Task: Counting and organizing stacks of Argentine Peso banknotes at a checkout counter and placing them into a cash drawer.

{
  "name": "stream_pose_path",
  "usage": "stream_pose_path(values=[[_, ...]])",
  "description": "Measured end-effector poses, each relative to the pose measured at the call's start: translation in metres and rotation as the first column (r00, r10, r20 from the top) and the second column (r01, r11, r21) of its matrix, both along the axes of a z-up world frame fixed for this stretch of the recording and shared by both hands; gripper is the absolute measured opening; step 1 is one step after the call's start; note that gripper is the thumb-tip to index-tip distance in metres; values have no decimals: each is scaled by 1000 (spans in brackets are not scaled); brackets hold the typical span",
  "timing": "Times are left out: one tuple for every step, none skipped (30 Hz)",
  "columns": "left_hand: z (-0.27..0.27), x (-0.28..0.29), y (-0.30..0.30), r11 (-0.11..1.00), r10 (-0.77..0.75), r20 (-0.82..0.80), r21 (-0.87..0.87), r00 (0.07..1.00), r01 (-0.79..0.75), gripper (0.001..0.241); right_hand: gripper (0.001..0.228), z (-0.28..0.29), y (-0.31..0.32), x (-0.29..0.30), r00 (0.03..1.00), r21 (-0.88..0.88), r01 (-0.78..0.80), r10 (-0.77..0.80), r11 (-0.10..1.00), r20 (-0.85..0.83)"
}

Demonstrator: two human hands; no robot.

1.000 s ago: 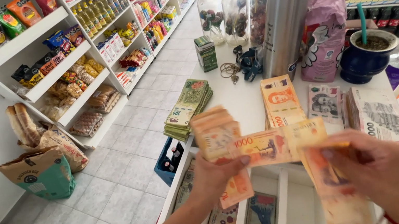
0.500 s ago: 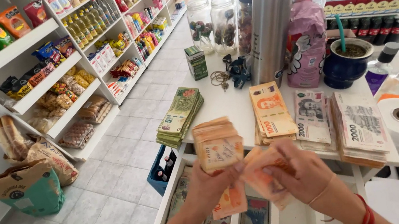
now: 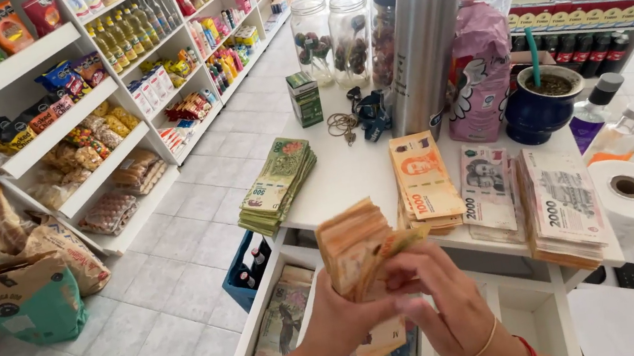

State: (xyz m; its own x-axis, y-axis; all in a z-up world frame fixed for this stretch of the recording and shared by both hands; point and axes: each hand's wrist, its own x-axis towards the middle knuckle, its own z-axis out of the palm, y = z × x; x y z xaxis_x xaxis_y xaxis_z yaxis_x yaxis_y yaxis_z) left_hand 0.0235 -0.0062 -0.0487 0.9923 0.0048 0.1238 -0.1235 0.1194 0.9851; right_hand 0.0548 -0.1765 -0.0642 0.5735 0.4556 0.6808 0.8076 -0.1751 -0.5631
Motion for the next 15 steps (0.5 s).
stream_pose_path(values=[[-5, 4, 1, 1000, 3, -1, -1, 1000, -3, 69, 54, -1, 1, 3, 1000, -1, -3, 3, 1000, -1], [-11, 7, 2, 997, 5, -7, -72, 1000, -6, 54, 35, -1, 2, 6, 993, 21, 44, -46, 999, 107], [-16, 10, 3, 990, 7, -13, -142, 1000, -9, 40, 17, -2, 3, 9, 972, 48, 89, -97, 995, 213], [-9, 9, 2, 990, 8, -12, -138, 1000, -10, 40, 17, -8, 1, 13, 972, 53, 88, -97, 995, 213], [-2, 7, 0, 985, 61, -156, -148, 986, -84, 43, 27, -15, 0, 17, 974, 158, 200, -214, 967, 73], [4, 5, -2, 975, 110, -299, -151, 948, -161, 45, 49, -22, -3, 21, 948, 239, 320, -309, 917, -81], [0, 7, -2, 975, 112, -300, -150, 947, -163, 45, 49, -24, -3, 26, 948, 239, 318, -307, 917, -82], [-3, 8, -3, 977, 126, -248, -136, 961, -163, 48, 56, -26, -3, 32, 889, 331, 222, -51, 917, -455], [-7, 9, -3, 979, 139, -195, -122, 971, -164, 50, 67, -28, -3, 37, 652, 445, 175, 235, 878, -721], [-8, 10, -3, 978, 145, -197, -121, 970, -170, 50, 67, -32, -1, 38, 649, 445, 171, 239, 879, -722], [-10, 11, -3, 985, 105, -190, -119, 976, -129, 51, 39, -35, 2, 38, 631, 409, 189, 208, 893, -747], [-12, 13, -2, 990, 62, -184, -115, 981, -84, 51, 27, -39, 4, 39, 612, 373, 209, 177, 904, -771], [-5, 10, -1, 990, 65, -188, -113, 980, -87, 51, 27, -37, 1, 39, 608, 374, 208, 180, 904, -773], [2, 9, 0, 987, 101, -334, -88, 937, -137, 41, 23, -34, -3, 41, 624, 382, 249, 155, 890, -766], [9, 7, 1, 982, 136, -471, -55, 872, -183, 32, 21, -31, -7, 43, 637, 391, 288, 129, 874, -760]])
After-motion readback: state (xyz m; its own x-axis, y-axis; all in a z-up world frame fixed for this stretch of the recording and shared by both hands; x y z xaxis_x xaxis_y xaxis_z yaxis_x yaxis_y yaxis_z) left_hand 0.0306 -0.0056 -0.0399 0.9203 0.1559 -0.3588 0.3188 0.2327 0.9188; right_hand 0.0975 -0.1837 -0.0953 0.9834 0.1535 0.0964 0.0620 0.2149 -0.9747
